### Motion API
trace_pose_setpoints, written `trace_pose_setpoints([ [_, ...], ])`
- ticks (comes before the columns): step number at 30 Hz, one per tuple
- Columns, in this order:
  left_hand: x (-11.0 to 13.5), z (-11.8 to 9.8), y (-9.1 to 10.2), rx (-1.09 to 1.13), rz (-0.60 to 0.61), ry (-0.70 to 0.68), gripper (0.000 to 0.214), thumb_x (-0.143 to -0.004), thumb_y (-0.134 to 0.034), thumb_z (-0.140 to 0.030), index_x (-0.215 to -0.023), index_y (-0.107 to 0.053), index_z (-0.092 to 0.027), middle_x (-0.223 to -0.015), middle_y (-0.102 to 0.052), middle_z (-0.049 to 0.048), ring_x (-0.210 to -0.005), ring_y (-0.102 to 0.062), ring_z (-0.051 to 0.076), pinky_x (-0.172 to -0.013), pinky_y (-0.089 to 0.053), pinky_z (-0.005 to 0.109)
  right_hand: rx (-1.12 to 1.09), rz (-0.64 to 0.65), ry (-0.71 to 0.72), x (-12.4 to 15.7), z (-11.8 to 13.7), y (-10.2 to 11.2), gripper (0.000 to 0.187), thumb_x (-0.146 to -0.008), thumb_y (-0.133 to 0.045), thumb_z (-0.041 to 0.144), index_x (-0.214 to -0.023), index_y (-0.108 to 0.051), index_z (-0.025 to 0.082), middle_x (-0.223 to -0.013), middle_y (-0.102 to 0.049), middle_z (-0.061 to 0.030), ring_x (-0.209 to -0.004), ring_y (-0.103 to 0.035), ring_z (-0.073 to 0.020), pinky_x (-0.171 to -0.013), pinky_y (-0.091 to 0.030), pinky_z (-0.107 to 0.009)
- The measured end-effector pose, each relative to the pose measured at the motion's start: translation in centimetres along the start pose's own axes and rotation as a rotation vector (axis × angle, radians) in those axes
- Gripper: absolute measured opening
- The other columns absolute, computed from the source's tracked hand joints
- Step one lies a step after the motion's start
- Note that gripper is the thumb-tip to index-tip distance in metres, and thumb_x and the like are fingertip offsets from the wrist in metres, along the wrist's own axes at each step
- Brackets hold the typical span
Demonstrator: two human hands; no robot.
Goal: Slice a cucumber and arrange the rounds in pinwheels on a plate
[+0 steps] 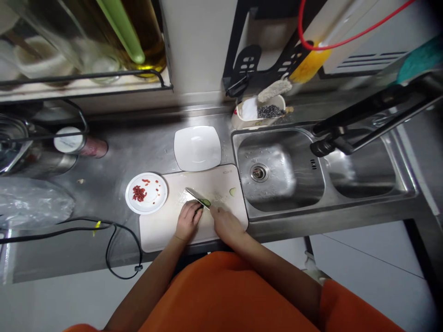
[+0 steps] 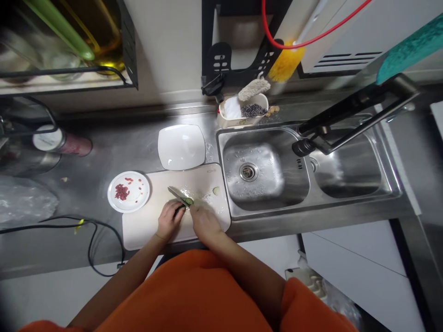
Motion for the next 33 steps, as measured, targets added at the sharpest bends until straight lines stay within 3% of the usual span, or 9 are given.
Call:
trace_pose_setpoints([
  [6,-0.1,-0.1,0.1,0.009,0.017,0.005,0.019,-0.088,-0.052,-0.022,-0.105,-0.059,-0.018,-0.101,-0.064,0.0085,-0.101,-0.058,0.019,-0.092,-0.049,0.039,-0.074,0.034,-0.075,0.9,-1.8,1.2,0.041,-0.090,-0.030,0.012,-0.126,-0.047,0.020,-0.101,-0.064,-0.0087,-0.092,-0.061,-0.0199,-0.075,-0.042,-0.027],
  [11,0.0,0.1,0.1,-0.002,0.013,0.021,0.018,-0.089,-0.051,-0.025,-0.103,-0.060,-0.019,-0.100,-0.064,0.0075,-0.100,-0.058,0.018,-0.092,-0.048,0.038,0.028,0.005,-0.023,2.6,-1.2,0.9,0.046,-0.088,-0.031,0.007,-0.130,-0.045,0.020,-0.100,-0.063,-0.0097,-0.086,-0.062,-0.0203,-0.071,-0.043,-0.027],
  [18,0.3,0.2,0.1,-0.050,0.007,0.024,0.016,-0.089,-0.051,-0.025,-0.099,-0.061,-0.018,-0.098,-0.065,0.0076,-0.100,-0.058,0.019,-0.092,-0.048,0.037,0.051,0.077,-0.013,4.1,-0.7,0.6,0.044,-0.089,-0.029,0.008,-0.130,-0.042,0.017,-0.098,-0.063,-0.0117,-0.085,-0.064,-0.0226,-0.066,-0.045,-0.028],
  [33,0.3,0.0,0.1,-0.050,-0.020,0.023,0.015,-0.088,-0.052,-0.024,-0.098,-0.060,-0.017,-0.096,-0.065,0.0085,-0.099,-0.058,0.019,-0.091,-0.048,0.037,-0.001,0.136,-0.028,4.3,-0.8,0.5,0.044,-0.088,-0.029,0.007,-0.130,-0.040,0.016,-0.099,-0.062,-0.0127,-0.090,-0.063,-0.0230,-0.070,-0.046,-0.029],
])
Point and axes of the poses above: each hand's wrist, its own x-axis away from the middle knuckle, its own y-axis out of the back of the hand, z = x × y, the point moved 4 cm from there along -x, towards the middle knuckle
